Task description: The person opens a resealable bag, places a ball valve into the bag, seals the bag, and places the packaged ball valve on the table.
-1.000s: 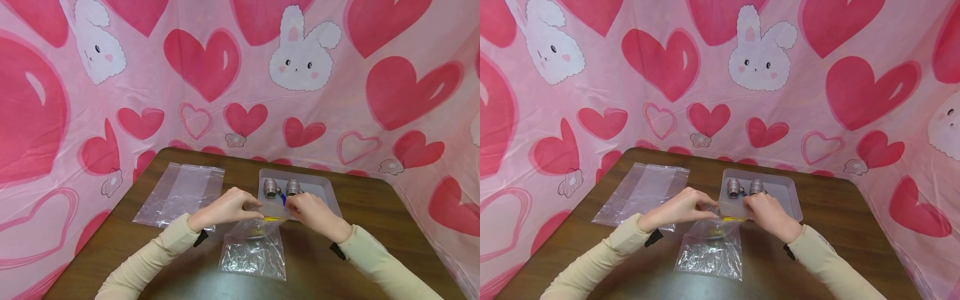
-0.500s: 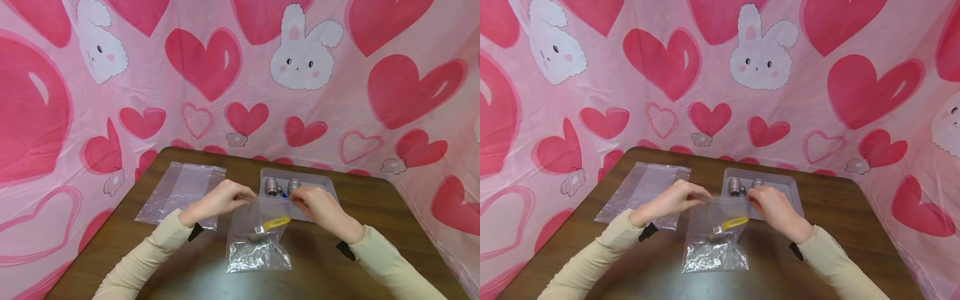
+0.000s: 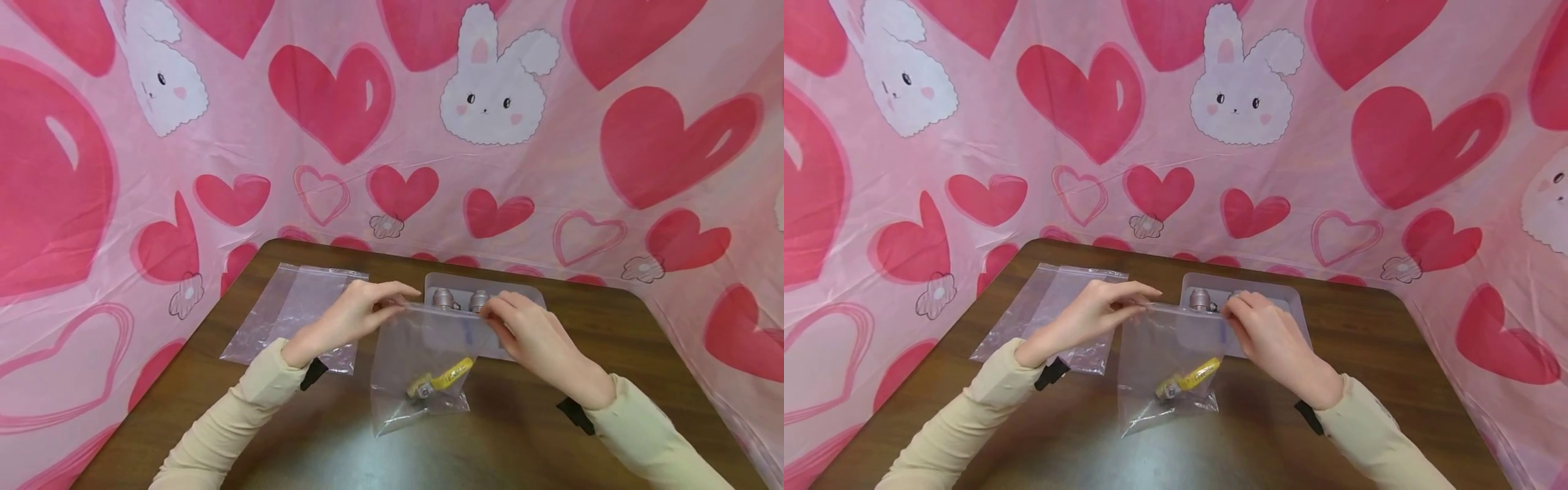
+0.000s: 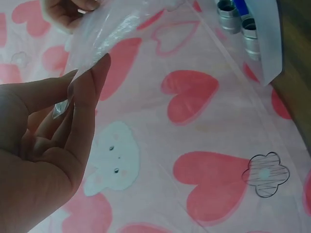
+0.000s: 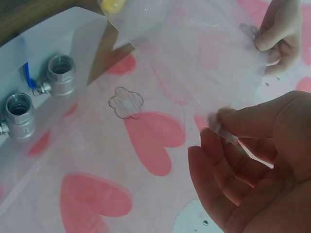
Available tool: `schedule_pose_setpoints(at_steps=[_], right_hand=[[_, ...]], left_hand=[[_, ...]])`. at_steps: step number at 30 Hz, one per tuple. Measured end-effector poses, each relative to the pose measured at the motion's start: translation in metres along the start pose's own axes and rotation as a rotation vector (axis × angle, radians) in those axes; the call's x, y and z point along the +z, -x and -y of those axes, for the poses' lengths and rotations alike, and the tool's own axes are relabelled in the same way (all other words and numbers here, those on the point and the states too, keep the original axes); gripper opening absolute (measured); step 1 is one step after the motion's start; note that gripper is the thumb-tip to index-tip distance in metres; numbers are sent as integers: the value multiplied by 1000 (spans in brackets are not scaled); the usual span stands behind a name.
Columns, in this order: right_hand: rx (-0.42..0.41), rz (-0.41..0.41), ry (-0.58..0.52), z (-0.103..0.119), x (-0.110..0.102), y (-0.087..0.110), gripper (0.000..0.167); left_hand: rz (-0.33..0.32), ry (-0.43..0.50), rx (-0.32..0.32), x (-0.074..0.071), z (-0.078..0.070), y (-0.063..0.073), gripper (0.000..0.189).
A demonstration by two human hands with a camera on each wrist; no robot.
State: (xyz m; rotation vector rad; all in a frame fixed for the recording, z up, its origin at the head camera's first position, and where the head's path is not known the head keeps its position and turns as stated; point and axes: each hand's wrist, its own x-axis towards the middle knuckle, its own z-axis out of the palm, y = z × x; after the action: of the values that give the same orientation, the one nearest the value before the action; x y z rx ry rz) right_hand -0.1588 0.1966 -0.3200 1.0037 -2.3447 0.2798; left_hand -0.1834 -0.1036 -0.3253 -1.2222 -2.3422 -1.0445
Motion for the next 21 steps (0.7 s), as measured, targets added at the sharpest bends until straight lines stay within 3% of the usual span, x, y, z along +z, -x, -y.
schedule_pose_setpoints(at_steps=[9,16,21], right_hand=[[-8,-66,5,3,-16,-3,21],[-28,-132,-19,6,-25,-6,2],[-30,-132,-8,7,-29,-6,18]], left_hand=[[-109,-30,98,-8,-8,-4,22],[-150,-16,108,-14,-18,-6,23],[-146,-28,87,-18,-21,-5,22]])
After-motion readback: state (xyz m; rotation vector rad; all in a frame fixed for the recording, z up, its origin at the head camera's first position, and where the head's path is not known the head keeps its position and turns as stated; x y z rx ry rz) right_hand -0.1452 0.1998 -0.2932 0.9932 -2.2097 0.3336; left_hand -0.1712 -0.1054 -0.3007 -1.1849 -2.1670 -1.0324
